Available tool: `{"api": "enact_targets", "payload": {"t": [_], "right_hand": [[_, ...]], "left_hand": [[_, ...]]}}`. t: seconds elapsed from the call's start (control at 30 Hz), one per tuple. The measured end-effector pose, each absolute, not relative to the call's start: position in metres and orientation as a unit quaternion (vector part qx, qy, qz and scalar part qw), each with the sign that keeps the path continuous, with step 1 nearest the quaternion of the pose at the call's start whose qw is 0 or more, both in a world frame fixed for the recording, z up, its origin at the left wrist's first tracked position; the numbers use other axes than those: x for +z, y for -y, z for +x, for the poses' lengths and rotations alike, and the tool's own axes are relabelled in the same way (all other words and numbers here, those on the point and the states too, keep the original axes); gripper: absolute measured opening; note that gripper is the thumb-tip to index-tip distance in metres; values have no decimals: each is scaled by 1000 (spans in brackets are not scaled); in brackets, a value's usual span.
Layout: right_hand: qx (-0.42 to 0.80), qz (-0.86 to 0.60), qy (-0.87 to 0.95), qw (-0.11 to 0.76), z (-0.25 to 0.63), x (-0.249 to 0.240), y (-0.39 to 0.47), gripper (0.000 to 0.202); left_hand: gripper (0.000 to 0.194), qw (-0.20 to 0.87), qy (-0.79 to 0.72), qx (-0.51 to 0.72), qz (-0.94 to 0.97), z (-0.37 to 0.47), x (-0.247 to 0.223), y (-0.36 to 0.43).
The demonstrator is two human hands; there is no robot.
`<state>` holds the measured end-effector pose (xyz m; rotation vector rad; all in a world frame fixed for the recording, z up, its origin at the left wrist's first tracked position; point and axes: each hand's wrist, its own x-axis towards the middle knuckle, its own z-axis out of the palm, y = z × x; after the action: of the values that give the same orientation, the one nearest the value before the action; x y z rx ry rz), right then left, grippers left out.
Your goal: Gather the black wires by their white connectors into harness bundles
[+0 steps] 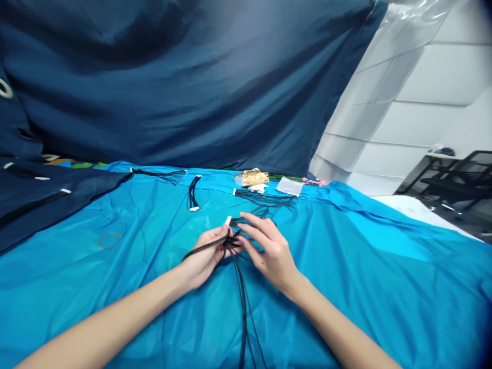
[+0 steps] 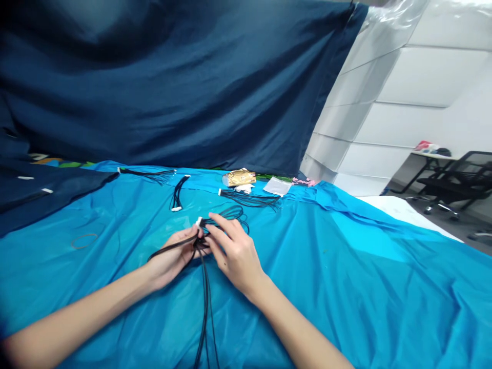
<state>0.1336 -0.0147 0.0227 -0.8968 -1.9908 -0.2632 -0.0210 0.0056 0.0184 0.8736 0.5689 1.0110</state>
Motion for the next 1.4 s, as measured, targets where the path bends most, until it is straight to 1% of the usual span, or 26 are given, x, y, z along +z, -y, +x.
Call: {"api": "enact_targets", "payload": {"t": [0.07, 0.17, 0.23, 0.3, 0.43, 0.53, 0.57, 0.67, 0.73, 0.8, 1.0, 1.2, 1.4], "right_hand": [[-155, -349, 820, 425, 139, 25, 14, 25], [-212, -338, 836, 377, 148, 29, 11, 11], [-230, -349, 834, 360, 153, 30, 9, 11], [-242, -365, 825, 358, 157, 31, 6, 15], [-261, -388, 805, 366, 158, 29, 3, 13], [-283, -385, 794, 375, 154, 26, 5, 4], [-296, -376, 790, 383, 152, 26, 6, 6], [-334, -317, 798, 388, 144, 23, 9, 23], [-349, -268, 819, 368, 139, 21, 9, 23], [-354, -231, 834, 354, 136, 19, 9, 21], [-328, -175, 856, 360, 133, 13, 5, 15], [-304, -158, 876, 339, 135, 12, 3, 19], [-306, -147, 881, 329, 134, 12, 2, 23]], "left_hand": [[15, 741, -261, 493, 375, -25, 20, -12], [14, 732, -260, 518, 358, -32, 26, -18], [13, 730, -259, 523, 357, -34, 31, -19], [13, 730, -264, 520, 356, -34, 34, -17], [11, 741, -267, 505, 353, -34, 37, -14], [9, 743, -263, 512, 341, -33, 35, -13], [10, 742, -264, 517, 335, -33, 34, -14], [12, 743, -266, 525, 319, -31, 30, -15], [13, 743, -265, 530, 311, -30, 27, -15], [12, 747, -269, 525, 309, -29, 25, -14], [13, 749, -295, 483, 344, -27, 18, -13], [14, 752, -323, 457, 348, -26, 12, -14], [13, 765, -324, 447, 332, -25, 10, -13]]}}
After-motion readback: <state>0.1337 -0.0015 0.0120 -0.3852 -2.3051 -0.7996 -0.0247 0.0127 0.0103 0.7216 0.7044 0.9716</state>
